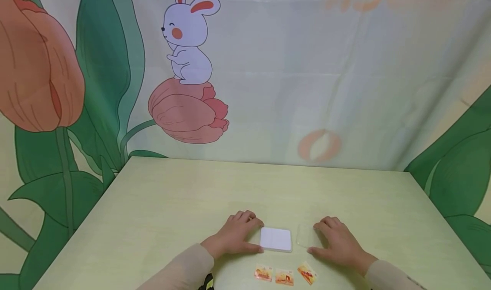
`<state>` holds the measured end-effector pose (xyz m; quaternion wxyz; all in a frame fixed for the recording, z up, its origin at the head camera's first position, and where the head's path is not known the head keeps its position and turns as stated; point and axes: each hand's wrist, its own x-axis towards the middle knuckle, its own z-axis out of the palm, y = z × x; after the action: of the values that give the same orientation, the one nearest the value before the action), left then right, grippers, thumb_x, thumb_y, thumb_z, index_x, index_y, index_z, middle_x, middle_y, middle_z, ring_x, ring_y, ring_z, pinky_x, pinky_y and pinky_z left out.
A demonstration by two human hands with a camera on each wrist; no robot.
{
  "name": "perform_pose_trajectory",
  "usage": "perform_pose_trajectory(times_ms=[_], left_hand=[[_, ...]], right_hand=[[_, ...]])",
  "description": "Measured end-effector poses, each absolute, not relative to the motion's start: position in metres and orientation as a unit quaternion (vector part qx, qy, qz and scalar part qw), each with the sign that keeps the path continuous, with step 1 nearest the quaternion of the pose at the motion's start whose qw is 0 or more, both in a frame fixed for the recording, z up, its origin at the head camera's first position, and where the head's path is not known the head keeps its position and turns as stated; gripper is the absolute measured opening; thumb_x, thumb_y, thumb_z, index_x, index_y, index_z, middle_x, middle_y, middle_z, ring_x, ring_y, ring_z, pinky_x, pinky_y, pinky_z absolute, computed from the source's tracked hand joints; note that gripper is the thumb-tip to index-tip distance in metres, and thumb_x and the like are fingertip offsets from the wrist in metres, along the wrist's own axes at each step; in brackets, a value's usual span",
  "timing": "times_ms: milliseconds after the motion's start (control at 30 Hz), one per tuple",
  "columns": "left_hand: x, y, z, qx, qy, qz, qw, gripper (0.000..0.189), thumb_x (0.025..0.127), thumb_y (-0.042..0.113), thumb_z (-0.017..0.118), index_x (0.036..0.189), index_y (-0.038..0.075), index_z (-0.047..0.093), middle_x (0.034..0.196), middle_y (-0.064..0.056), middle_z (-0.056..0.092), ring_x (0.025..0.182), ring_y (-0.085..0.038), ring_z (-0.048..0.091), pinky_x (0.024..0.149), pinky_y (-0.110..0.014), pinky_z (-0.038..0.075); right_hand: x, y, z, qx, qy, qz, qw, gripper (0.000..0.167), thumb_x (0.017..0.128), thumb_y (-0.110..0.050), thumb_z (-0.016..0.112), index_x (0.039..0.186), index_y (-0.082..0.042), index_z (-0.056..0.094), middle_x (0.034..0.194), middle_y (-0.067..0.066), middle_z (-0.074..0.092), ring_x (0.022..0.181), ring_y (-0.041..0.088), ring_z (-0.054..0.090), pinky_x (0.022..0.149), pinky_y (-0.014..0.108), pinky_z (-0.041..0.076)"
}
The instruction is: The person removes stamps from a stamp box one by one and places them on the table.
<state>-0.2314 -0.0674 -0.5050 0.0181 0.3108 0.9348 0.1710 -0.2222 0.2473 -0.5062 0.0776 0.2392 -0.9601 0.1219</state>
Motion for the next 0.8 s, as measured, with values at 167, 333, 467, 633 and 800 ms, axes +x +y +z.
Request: perform_pose_trajectory(times_ms=[167,333,467,633,800], left_hand=[[-0.2307,-0.0679,-0.5045,0.311,0.934,0.174,0.02,0.06,0.079,0.054,0.069,0.126,0.021,0.054,0.122,-0.003,0.048,0.111,-0.021,0.043,0.091,-0.042,0.037],[-0.2293,-0.068,-0.5031,0.312,0.933,0.175,0.021,0.06,0.079,0.054,0.069,0.126,0.021,0.054,0.122,-0.003,0.048,0.111,-0.022,0.044,0.091,-0.042,0.037],[-0.2285,-0.0679,-0.5021,0.313,0.934,0.173,0.02,0.06,0.079,0.054,0.069,0.126,0.021,0.054,0.122,-0.003,0.048,0.111,-0.021,0.044,0.091,-0.041,0.037],[-0.2291,-0.0678,-0.5018,0.312,0.934,0.17,0.02,0.06,0.079,0.055,0.069,0.126,0.022,0.054,0.122,-0.002,0.048,0.11,-0.021,0.044,0.092,-0.041,0.037],[-0.2303,-0.0682,-0.5036,0.312,0.935,0.17,0.018,0.059,0.079,0.054,0.069,0.126,0.022,0.054,0.122,-0.002,0.047,0.11,-0.02,0.043,0.092,-0.041,0.037]], right_hand=[[-0.2221,0.2461,-0.5093,0.248,-0.958,0.101,0.105,0.058,0.07,-0.055,0.075,0.103,-0.009,0.064,0.097,0.0,0.056,0.095,0.02,0.051,0.084,0.042,0.043],[-0.2212,0.2447,-0.5089,0.242,-0.96,0.093,0.106,0.058,0.07,-0.057,0.073,0.101,-0.009,0.063,0.094,-0.001,0.056,0.091,0.019,0.05,0.082,0.04,0.043],[-0.2207,0.2439,-0.5084,0.237,-0.962,0.091,0.102,0.058,0.07,-0.058,0.073,0.101,-0.009,0.063,0.093,-0.002,0.055,0.091,0.018,0.05,0.082,0.04,0.042],[-0.2197,0.2418,-0.5081,0.236,-0.961,0.089,0.115,0.061,0.069,-0.059,0.073,0.102,-0.009,0.063,0.094,-0.001,0.056,0.092,0.019,0.051,0.083,0.04,0.042],[-0.2194,0.2372,-0.507,0.238,-0.959,0.092,0.127,0.062,0.068,-0.059,0.074,0.103,-0.009,0.063,0.097,-0.001,0.056,0.096,0.02,0.051,0.087,0.042,0.042]])
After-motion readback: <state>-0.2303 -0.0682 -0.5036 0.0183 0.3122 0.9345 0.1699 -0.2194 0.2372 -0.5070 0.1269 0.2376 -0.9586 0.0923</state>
